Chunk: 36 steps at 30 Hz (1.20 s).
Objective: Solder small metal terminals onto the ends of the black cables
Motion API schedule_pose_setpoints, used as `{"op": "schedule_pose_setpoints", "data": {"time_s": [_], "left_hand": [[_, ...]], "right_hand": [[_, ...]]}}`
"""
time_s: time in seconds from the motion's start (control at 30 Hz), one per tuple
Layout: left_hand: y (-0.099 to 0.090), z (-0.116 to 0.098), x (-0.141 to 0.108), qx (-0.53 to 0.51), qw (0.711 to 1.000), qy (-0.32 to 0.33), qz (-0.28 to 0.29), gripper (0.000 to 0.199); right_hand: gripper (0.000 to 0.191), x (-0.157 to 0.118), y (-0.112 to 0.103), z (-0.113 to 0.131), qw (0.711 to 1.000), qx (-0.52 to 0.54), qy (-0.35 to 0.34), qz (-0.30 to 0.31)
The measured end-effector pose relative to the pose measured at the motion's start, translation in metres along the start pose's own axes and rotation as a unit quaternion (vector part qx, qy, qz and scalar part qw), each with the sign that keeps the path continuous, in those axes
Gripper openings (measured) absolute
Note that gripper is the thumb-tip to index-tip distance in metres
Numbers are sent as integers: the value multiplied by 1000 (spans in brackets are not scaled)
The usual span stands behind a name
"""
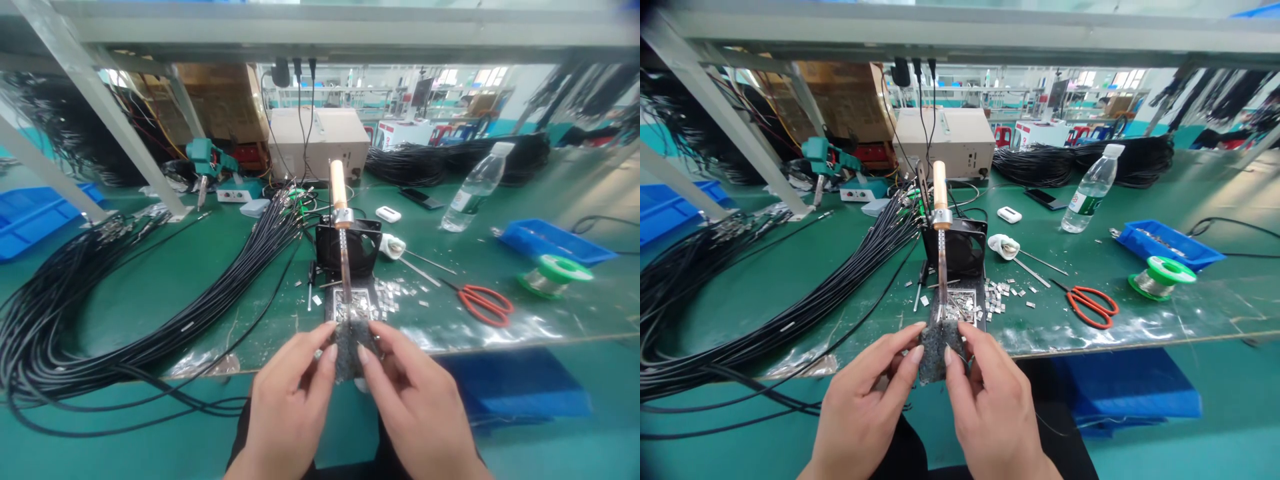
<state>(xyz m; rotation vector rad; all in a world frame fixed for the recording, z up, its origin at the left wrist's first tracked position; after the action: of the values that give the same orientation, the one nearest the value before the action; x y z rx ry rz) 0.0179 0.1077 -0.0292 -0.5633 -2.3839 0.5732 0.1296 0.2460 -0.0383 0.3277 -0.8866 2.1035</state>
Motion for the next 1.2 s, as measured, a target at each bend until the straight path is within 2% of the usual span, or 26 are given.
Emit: {"op": "schedule_pose_setpoints", "data": {"time_s": [0.17, 0.37, 0.47, 0.57, 0.7, 0.83, 1.03, 1.2], "left_hand": [[4, 12, 0, -6, 999, -31, 8, 23], [9, 30, -8, -4, 997, -77, 19, 24], [9, 33, -4, -7, 996, -89, 22, 25], [5, 26, 1, -8, 998, -68, 9, 23], [4, 9, 0, -9, 1000, -9, 6, 23], [2, -2, -6, 6, 1000, 27, -3, 22], [-5, -5, -4, 30, 999, 20, -8, 21], [-6, -1, -6, 41, 999, 0, -15, 21]], "right_hand": [[29, 1, 2, -8, 999, 14, 31, 5], [38, -11, 25, -35, 988, 54, 124, 78], [43, -7, 29, -40, 982, 63, 153, 89], [39, 1, 23, -30, 990, 43, 119, 68], [30, 2, 10, -14, 998, 20, 51, 18], [26, -2, 7, -7, 1000, 9, 21, 14], [24, -2, 5, 0, 1000, 12, 5, 18], [24, -5, 7, -5, 1000, 11, 13, 16]]}}
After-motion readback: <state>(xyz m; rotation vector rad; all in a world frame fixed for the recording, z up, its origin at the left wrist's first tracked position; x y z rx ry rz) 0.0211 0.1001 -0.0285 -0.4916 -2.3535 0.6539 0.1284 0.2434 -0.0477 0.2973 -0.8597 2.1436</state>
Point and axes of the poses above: each hand's wrist, its own x-axis towards the middle knuckle, its own y-axis out of the palm, z = x × y, the point moved 9 cm from there along x, towards the middle knuckle, and after that the axes turned 3 degrees about -y, right-handed, at the moved point
